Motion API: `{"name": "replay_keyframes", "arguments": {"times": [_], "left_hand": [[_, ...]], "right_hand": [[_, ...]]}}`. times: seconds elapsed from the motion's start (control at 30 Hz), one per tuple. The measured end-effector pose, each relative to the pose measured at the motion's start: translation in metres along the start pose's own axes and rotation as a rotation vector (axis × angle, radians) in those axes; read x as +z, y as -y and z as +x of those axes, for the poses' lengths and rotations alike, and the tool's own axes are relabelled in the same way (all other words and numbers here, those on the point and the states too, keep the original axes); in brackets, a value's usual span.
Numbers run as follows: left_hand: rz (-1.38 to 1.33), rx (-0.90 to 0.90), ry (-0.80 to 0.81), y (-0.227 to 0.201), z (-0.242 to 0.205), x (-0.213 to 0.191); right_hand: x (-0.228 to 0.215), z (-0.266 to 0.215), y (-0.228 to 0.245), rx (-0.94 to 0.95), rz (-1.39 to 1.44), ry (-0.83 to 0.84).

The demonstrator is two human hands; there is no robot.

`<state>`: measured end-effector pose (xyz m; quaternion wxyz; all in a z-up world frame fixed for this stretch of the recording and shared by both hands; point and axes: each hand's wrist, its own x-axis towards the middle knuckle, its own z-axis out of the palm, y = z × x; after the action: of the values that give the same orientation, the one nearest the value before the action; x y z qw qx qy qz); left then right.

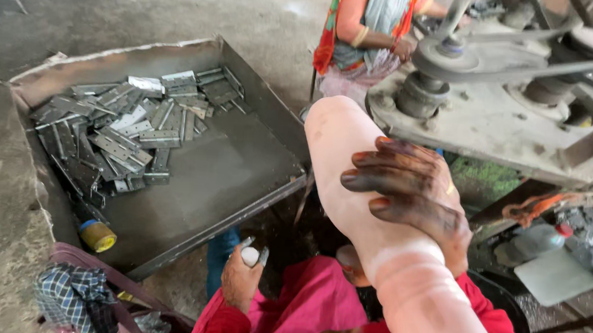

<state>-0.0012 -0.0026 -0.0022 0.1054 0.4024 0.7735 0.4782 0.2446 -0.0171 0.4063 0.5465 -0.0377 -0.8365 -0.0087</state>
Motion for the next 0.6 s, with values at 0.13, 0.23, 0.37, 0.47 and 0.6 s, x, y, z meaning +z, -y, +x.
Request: {"name": "replay_keyframes", "arguments": {"times": [0.13,0.23,0.37,0.47,0.6], "left_hand": [[-0.004,-0.012,-0.005,-0.006,0.007,0.005],[-0.001,-0.026,0.007,-0.008,0.004,0.005],[0.017,-0.029,0.036,-0.012,0.002,0.003],[0.025,-0.032,0.044,-0.013,0.002,0.003],[0.016,-0.03,0.039,-0.01,0.003,0.006]], "right_hand": [[-0.004,0.021,-0.004,-0.07,-0.044,-0.001],[-0.01,0.03,-0.003,-0.079,-0.063,0.008],[-0.017,0.033,0.007,-0.063,-0.096,0.021],[-0.018,0.036,0.012,-0.061,-0.124,0.012],[-0.021,0.044,0.015,-0.106,-0.139,-0.014]]}}
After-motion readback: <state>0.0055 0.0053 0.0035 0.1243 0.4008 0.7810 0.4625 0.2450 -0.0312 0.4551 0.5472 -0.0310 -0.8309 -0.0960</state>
